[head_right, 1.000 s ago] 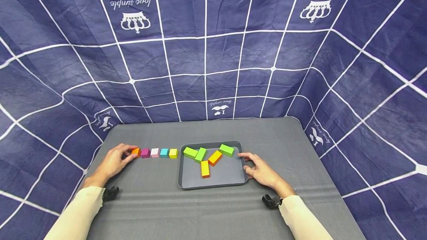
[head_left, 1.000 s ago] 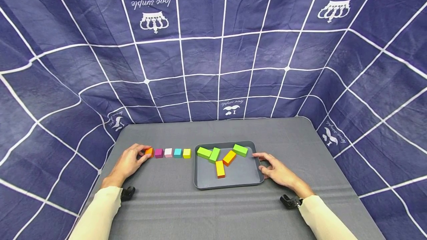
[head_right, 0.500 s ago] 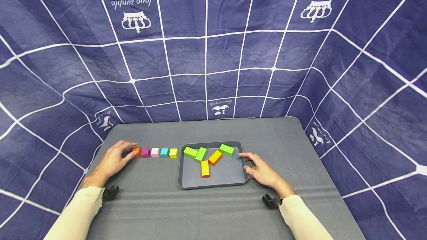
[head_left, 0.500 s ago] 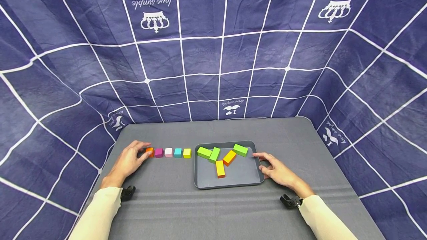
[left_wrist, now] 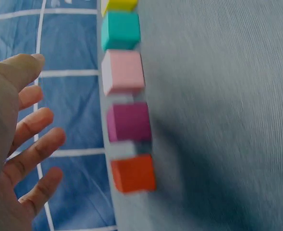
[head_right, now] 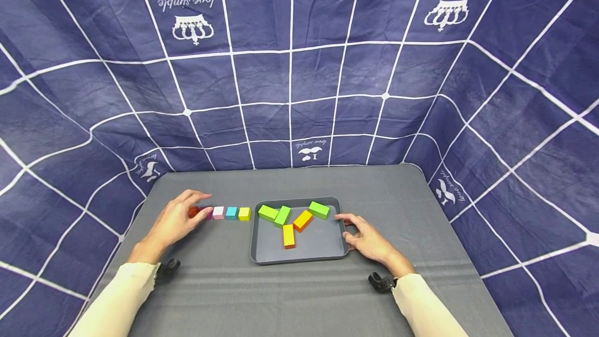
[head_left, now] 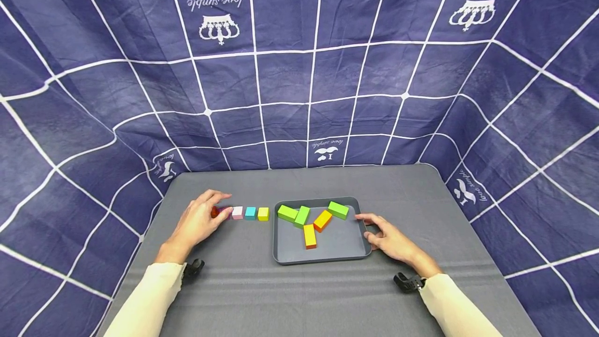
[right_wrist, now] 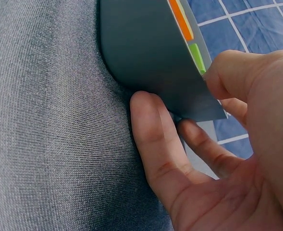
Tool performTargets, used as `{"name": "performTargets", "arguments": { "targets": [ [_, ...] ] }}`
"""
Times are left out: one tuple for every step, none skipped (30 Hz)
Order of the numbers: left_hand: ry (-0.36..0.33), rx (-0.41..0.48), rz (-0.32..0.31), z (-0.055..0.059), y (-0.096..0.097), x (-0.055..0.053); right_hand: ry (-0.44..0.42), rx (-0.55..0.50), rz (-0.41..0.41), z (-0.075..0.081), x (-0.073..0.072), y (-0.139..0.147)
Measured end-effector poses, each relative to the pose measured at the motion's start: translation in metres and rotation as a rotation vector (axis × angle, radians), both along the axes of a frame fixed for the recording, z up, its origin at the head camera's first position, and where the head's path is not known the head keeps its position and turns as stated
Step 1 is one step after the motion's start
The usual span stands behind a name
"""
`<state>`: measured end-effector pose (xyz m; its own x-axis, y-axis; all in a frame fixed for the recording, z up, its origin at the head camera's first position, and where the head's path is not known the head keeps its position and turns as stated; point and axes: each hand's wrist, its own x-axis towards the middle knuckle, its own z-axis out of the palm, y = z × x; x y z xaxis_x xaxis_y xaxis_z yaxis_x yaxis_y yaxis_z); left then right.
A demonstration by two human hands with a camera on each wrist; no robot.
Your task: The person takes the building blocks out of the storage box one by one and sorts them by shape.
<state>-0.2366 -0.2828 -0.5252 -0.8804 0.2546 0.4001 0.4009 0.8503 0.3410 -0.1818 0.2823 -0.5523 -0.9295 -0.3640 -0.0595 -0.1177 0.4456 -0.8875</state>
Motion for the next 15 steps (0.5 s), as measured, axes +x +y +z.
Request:
{"name": "performTargets", "arguments": {
  "targets": [
    [0.003,-0.007,-0.012,0.002,0.005,0.000,-0.001,0.000,0.001,0.000,0.000,0.000],
    [0.003,-0.014,-0.022,0.003,0.010,0.001,0.000,0.000,0.001,0.000,0.000,0.000],
    [0.009,-0.021,-0.036,0.005,0.015,0.001,0.001,0.000,0.002,0.000,0.000,0.000],
    [0.014,-0.027,-0.051,0.006,0.020,0.002,0.002,-0.002,0.004,0.000,0.000,0.001],
    [0.015,-0.032,-0.062,0.008,0.024,0.003,0.002,-0.003,0.006,0.000,0.000,0.001],
    [0.017,-0.036,-0.075,0.009,0.029,0.004,0.003,-0.004,0.007,0.000,0.000,0.001],
    [0.023,-0.038,-0.090,0.011,0.034,0.005,0.004,-0.005,0.007,0.001,0.000,0.001],
    [0.024,-0.043,-0.101,0.012,0.038,0.006,0.004,-0.005,0.010,0.000,0.000,0.001],
    [0.024,-0.051,-0.111,0.013,0.043,0.007,0.005,-0.005,0.012,0.001,0.000,0.001],
    [0.019,-0.055,-0.122,0.014,0.048,0.008,0.007,-0.005,0.013,0.000,0.000,0.001],
    [0.017,-0.063,-0.131,0.015,0.053,0.009,0.007,-0.005,0.013,0.000,0.000,0.001],
    [0.012,-0.072,-0.140,0.016,0.058,0.010,0.008,-0.003,0.013,0.000,0.000,0.001],
    [0.007,-0.080,-0.148,0.016,0.062,0.011,0.009,-0.002,0.012,0.000,0.000,0.001],
    [0.003,-0.091,-0.156,0.017,0.067,0.012,0.009,-0.001,0.012,0.000,0.000,0.001],
    [-0.001,-0.098,-0.166,0.017,0.072,0.013,0.010,-0.001,0.012,0.000,0.000,0.001]
  ]
}}
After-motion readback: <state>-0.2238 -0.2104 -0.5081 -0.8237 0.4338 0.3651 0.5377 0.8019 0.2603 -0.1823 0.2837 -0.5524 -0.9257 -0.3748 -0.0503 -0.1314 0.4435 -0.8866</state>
